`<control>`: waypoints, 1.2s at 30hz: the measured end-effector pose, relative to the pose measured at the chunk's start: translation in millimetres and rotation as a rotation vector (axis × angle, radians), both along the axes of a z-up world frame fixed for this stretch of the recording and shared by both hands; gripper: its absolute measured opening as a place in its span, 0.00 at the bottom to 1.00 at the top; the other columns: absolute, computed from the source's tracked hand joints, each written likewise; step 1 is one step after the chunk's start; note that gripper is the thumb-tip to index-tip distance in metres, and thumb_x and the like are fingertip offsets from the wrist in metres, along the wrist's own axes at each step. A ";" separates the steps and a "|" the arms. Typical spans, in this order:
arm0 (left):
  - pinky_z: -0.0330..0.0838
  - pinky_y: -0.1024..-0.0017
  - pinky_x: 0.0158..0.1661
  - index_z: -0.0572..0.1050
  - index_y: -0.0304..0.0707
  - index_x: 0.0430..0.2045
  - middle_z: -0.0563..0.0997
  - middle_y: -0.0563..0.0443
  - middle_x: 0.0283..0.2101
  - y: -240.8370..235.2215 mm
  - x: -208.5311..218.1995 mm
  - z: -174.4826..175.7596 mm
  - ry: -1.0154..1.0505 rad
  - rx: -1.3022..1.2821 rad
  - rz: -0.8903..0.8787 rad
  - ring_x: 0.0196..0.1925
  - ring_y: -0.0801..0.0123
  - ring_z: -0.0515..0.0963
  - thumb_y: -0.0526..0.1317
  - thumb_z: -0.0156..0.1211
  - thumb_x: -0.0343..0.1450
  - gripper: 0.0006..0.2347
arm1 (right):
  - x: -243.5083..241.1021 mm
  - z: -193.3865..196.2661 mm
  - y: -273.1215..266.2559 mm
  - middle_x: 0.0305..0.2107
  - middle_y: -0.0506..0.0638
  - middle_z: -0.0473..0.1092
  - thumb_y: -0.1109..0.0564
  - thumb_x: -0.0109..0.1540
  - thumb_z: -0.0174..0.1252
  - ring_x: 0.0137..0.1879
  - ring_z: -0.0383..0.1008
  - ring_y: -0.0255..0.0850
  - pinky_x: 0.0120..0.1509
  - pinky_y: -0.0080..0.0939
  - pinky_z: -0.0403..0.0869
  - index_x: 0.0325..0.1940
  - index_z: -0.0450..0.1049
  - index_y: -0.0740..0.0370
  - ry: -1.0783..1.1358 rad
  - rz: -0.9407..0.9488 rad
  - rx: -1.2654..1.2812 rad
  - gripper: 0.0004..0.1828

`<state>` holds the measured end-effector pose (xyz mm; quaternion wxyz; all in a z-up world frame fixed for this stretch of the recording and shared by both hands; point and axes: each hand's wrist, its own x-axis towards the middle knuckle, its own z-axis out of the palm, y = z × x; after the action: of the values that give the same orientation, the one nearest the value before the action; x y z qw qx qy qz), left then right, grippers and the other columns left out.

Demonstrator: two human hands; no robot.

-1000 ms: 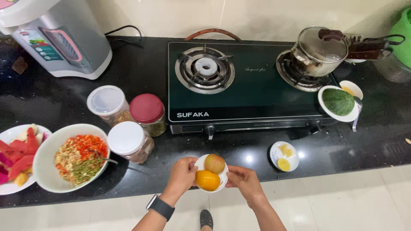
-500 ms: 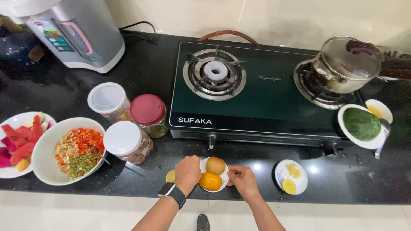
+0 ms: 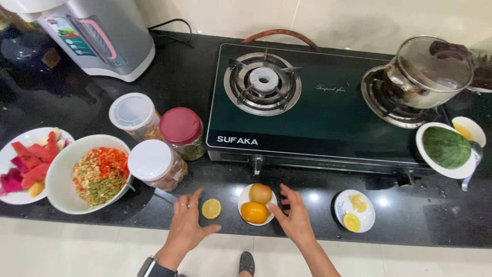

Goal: The person retrieves a fork and spoon from a cabinet, then arranges fruits on a plate. They squeeze lime juice into a bowl of chopped vegetables, mix the salad, and add cooked tomatoes from a pot. The person washes the pot and continues mixing the salad.

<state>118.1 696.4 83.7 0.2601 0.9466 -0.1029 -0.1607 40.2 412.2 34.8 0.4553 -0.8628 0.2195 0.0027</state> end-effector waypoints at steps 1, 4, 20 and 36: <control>0.62 0.59 0.61 0.55 0.36 0.68 0.63 0.38 0.61 2.9 -3.8 -2.8 0.013 0.019 -0.010 0.61 0.46 0.63 0.45 0.84 0.48 0.52 | -0.7 8.6 7.1 0.58 0.59 0.67 0.50 0.51 0.73 0.58 0.73 0.48 0.59 0.49 0.76 0.72 0.59 0.57 -0.030 0.023 0.008 0.49; 0.63 0.60 0.62 0.57 0.36 0.67 0.65 0.40 0.62 0.1 -10.4 -16.6 0.031 0.048 0.030 0.63 0.48 0.65 0.43 0.83 0.51 0.49 | 0.0 31.5 29.5 0.67 0.61 0.52 0.47 0.40 0.82 0.69 0.58 0.56 0.70 0.55 0.64 0.76 0.46 0.57 -0.065 0.153 -0.165 0.70; 0.69 0.58 0.54 0.73 0.34 0.46 0.75 0.40 0.50 -5.8 -12.3 -58.6 -0.118 -0.110 0.132 0.54 0.47 0.72 0.38 0.77 0.55 0.26 | 15.5 46.1 71.1 0.67 0.57 0.51 0.53 0.46 0.78 0.70 0.54 0.57 0.72 0.53 0.60 0.76 0.46 0.59 0.083 0.172 -0.246 0.63; 0.80 0.67 0.39 0.71 0.37 0.46 0.85 0.47 0.43 -27.3 -9.0 -48.8 0.065 -0.424 0.193 0.44 0.64 0.86 0.36 0.75 0.58 0.23 | 5.7 58.3 50.5 0.71 0.58 0.48 0.54 0.43 0.81 0.72 0.52 0.58 0.72 0.50 0.62 0.78 0.46 0.56 0.036 0.187 -0.200 0.68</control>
<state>109.1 669.0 35.0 0.4704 0.8705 -0.0346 -0.1403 45.9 462.8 93.0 0.3606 -0.9205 0.1453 0.0387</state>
